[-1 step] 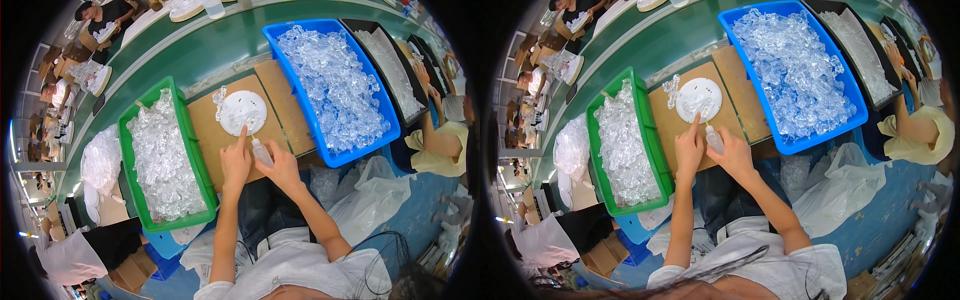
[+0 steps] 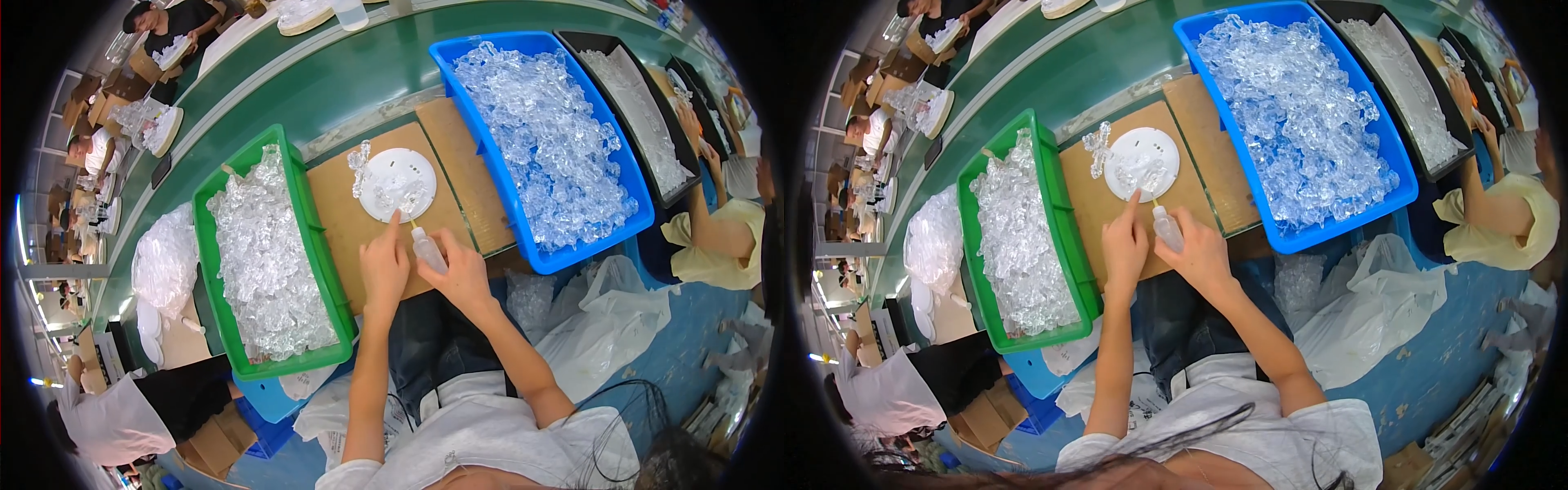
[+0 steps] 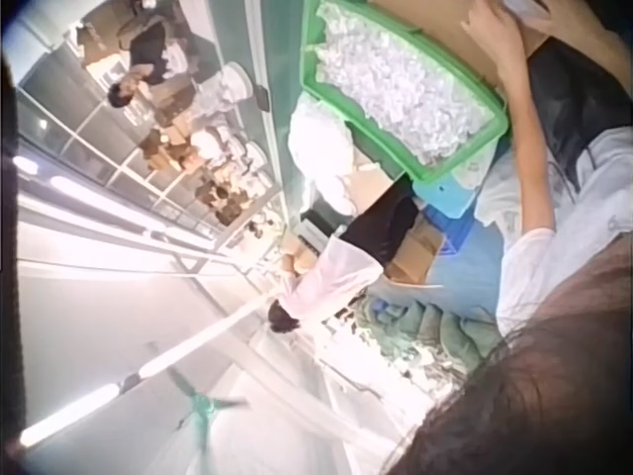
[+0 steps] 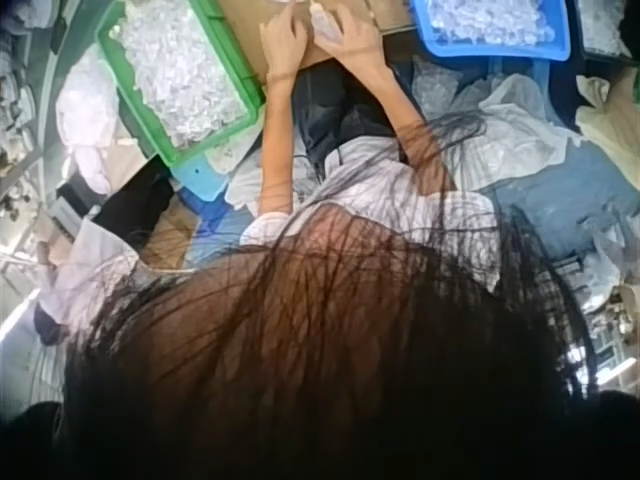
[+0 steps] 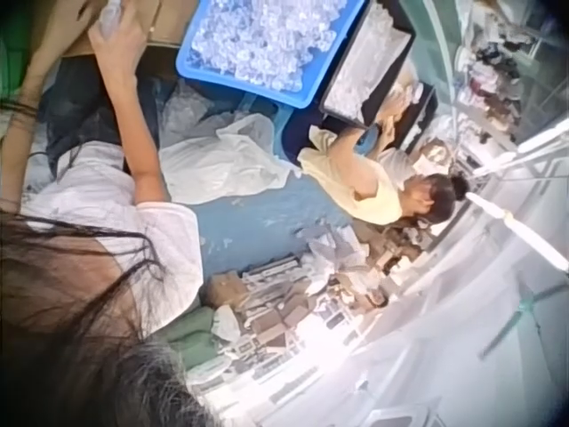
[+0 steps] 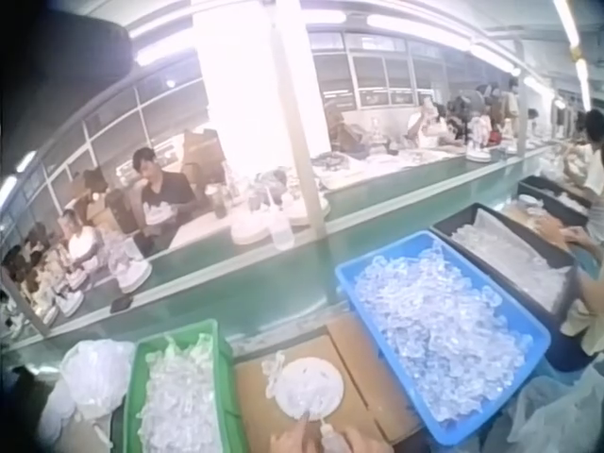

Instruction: Gluing decorative cross-shaped ornaments onto circular white plastic bases on an assembly line.

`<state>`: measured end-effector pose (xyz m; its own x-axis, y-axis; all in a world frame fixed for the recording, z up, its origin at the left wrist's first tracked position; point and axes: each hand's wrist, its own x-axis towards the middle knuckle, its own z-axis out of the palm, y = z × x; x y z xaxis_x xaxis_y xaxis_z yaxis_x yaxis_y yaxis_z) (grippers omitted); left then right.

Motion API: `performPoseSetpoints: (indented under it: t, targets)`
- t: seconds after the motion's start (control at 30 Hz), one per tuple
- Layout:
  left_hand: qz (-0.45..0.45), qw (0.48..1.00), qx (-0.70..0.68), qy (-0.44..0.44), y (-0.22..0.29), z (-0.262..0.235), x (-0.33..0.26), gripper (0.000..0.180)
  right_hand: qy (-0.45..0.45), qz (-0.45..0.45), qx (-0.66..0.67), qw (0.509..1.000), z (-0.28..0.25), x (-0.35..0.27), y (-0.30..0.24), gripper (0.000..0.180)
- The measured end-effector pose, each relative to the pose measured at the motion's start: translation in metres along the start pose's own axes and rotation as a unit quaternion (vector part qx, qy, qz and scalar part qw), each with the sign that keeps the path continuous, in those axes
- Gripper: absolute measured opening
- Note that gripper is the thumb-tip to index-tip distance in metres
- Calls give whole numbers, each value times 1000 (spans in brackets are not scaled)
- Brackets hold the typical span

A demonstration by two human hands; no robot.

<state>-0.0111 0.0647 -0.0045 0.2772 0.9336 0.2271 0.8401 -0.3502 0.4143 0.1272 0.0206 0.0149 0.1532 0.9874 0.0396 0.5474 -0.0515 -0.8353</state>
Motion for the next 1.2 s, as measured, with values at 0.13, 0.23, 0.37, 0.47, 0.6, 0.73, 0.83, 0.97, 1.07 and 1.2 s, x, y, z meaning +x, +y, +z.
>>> performPoseSetpoints:
  t: [0.13,0.23,0.37,0.47,0.6,0.73,0.83,0.97,1.07,1.2]
  targets:
    - [-8,996,-21,84,-14,0,-9,50,-4,8,1,1000,-2,-2,-4,34]
    - [-3,998,46,51,-14,2,-10,47,1,2,18,1000,-2,-3,-1,35]
    - [13,998,60,30,-4,4,-16,48,1,-3,35,999,-2,-2,1,36]
    - [4,998,58,14,8,4,-18,48,-14,-20,16,1000,-6,1,2,36]
    - [4,998,54,15,8,4,-20,48,-32,7,25,999,-7,3,1,31]
    - [7,999,46,16,6,2,-19,47,-39,8,20,999,-6,3,-1,32]
    - [1,1000,12,27,0,4,-23,46,-45,14,16,999,-6,3,-2,32]
    - [-21,997,-24,67,1,-4,-30,44,-26,-18,0,999,-5,2,-1,35]
    - [-19,997,-3,68,1,-7,-38,42,-25,-23,-4,999,-5,1,-4,35]
    - [-30,997,-11,66,5,-11,-44,40,-45,-6,-7,999,-6,1,-6,32]
